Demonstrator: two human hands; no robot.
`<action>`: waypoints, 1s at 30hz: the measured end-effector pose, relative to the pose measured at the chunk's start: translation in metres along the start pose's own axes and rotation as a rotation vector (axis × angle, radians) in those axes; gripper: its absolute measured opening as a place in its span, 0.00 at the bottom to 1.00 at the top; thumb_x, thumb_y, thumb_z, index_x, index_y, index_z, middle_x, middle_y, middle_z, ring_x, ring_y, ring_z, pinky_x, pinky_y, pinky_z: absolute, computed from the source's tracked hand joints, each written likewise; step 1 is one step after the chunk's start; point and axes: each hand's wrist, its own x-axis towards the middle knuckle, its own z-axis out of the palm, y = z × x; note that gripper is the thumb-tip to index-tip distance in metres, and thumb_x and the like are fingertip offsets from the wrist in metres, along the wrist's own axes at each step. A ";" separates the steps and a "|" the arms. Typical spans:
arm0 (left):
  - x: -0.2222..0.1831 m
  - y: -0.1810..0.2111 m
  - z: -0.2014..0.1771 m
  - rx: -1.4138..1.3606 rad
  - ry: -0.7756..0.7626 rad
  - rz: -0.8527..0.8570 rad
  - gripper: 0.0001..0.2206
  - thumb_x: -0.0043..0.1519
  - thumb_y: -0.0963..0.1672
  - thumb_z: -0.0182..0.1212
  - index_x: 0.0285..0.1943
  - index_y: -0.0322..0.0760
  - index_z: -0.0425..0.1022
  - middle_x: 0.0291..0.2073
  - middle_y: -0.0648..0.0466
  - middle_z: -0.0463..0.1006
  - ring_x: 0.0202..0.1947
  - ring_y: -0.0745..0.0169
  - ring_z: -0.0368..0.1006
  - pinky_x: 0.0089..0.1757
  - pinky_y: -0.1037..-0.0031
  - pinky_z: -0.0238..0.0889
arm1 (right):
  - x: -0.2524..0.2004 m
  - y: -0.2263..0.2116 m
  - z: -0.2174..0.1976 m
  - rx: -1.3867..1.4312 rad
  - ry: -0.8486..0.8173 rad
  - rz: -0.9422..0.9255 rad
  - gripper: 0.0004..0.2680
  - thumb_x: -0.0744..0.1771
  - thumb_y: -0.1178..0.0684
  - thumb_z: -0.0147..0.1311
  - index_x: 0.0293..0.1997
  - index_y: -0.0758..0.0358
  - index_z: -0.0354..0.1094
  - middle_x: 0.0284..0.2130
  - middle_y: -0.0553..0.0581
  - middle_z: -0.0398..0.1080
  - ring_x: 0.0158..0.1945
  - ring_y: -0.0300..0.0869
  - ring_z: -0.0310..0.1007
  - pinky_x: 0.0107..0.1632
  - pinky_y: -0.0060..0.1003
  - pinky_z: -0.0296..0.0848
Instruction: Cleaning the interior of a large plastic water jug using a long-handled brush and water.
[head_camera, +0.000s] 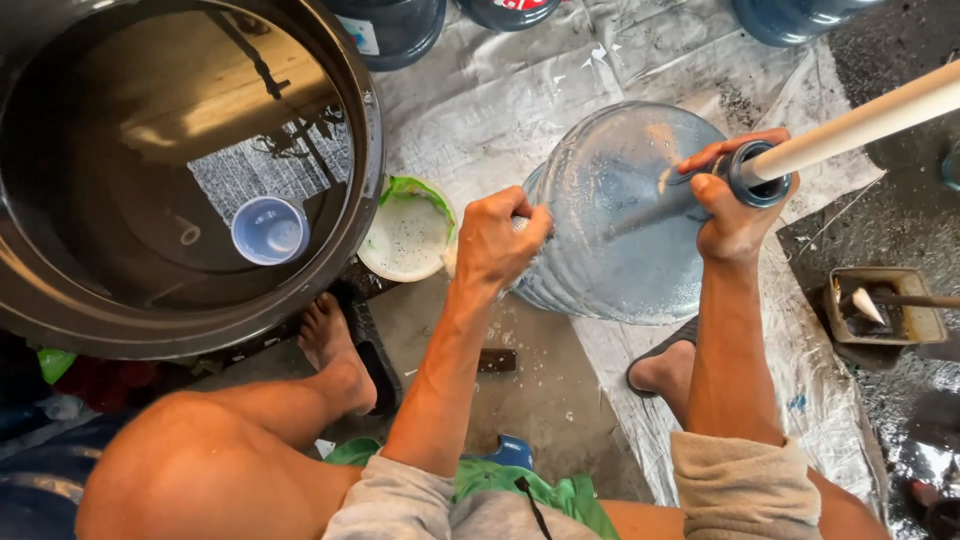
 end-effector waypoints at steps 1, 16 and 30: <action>0.006 -0.003 0.007 0.005 0.002 0.002 0.13 0.52 0.46 0.55 0.17 0.39 0.61 0.13 0.61 0.63 0.16 0.70 0.55 0.23 0.73 0.51 | -0.001 -0.001 0.000 0.005 0.002 -0.001 0.09 0.58 0.61 0.48 0.39 0.67 0.55 0.25 0.62 0.64 0.30 0.51 0.70 0.39 0.41 0.71; 0.047 -0.016 0.057 0.171 0.308 0.089 0.14 0.58 0.43 0.55 0.20 0.36 0.60 0.22 0.49 0.65 0.18 0.54 0.61 0.23 0.61 0.55 | -0.002 -0.004 0.003 0.033 0.016 0.046 0.09 0.59 0.61 0.48 0.38 0.65 0.55 0.26 0.61 0.63 0.31 0.50 0.70 0.41 0.42 0.73; 0.020 -0.008 0.056 0.105 0.396 0.249 0.08 0.55 0.41 0.54 0.24 0.35 0.62 0.24 0.48 0.62 0.23 0.45 0.62 0.28 0.57 0.54 | -0.008 -0.006 0.006 0.043 0.127 -0.015 0.10 0.60 0.63 0.49 0.41 0.64 0.56 0.26 0.61 0.63 0.29 0.50 0.70 0.38 0.41 0.70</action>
